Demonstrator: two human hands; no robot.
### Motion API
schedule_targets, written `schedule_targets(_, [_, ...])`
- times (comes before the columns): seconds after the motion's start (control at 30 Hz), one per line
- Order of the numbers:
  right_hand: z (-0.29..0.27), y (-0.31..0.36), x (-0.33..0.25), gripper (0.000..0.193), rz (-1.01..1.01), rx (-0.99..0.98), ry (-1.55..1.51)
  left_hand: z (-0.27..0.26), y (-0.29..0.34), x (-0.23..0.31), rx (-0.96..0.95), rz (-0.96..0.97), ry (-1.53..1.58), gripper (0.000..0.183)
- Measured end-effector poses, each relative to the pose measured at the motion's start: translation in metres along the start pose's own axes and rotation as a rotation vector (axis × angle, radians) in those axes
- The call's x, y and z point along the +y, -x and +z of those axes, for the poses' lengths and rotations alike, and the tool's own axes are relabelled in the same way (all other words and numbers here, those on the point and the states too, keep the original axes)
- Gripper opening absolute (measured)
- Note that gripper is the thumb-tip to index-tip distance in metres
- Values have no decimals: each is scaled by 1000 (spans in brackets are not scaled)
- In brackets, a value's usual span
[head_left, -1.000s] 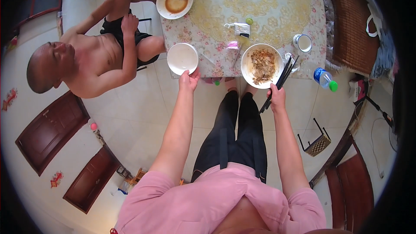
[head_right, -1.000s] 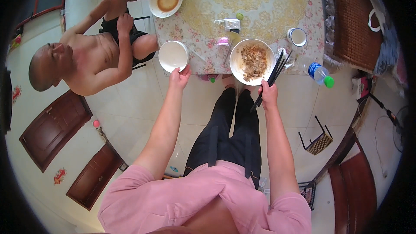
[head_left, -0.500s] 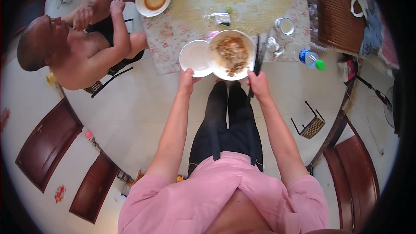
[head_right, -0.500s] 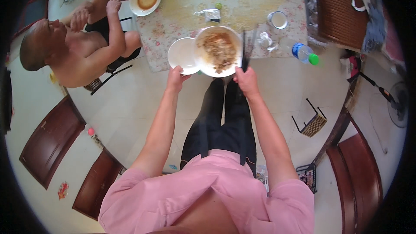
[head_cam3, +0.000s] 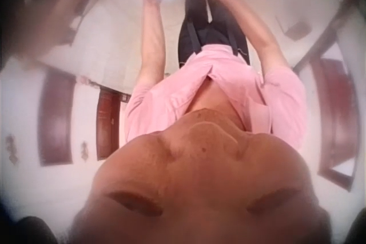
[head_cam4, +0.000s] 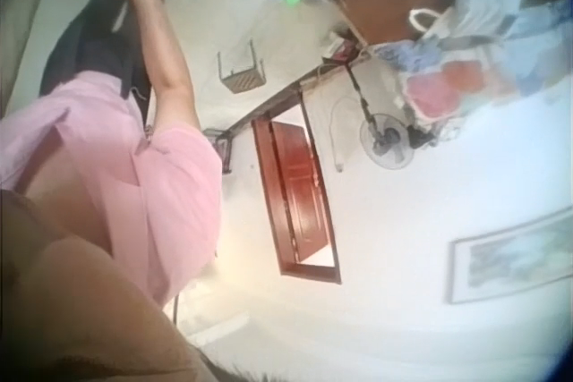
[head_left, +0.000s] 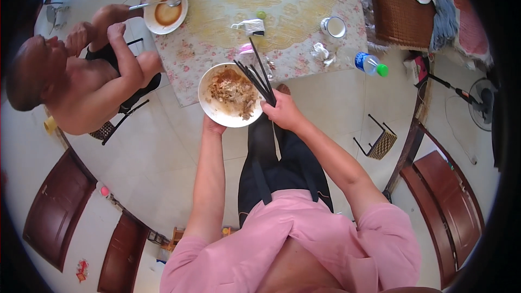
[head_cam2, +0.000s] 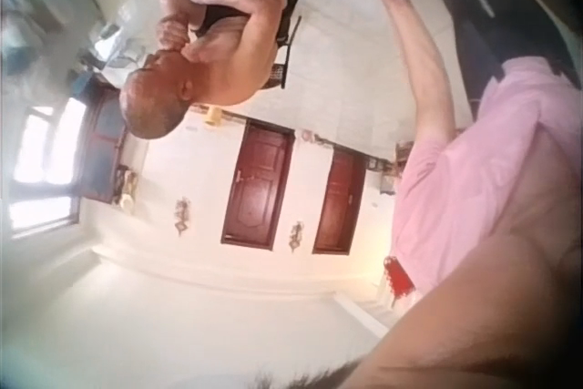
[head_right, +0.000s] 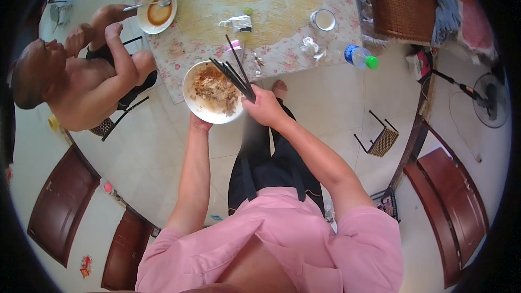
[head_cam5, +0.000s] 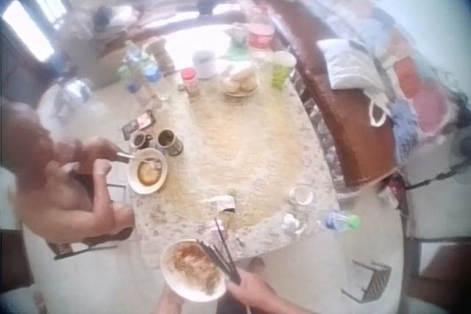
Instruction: The person picks up plates with food scraps from a dining table, carries them to the kitchen, and places them into the sink.
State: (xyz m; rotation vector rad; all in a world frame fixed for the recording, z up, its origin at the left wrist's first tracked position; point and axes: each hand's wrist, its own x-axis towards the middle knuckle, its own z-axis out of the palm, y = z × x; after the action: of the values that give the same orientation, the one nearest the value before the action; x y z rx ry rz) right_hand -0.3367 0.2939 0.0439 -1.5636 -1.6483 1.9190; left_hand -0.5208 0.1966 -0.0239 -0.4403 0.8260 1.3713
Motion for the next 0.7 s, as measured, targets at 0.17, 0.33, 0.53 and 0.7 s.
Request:
schedule_targets(0.17, [9, 8, -26, 18, -210, -86, 166, 3, 16, 6, -169, 41, 264, 51])
schedule_targets(0.33, [17, -4, -37, 16, -137, -284, 57, -5, 34, 13, -125, 176, 336, 49])
schedule_targets(0.53, [30, -47, -54, 22, 193, -188, -500, -25, 67, 26, -77, 323, 344, 48])
schedule_targets(0.7, [66, -176, -15, 28, 207, -36, -913, -33, 93, 21, -11, 400, 328, 47])
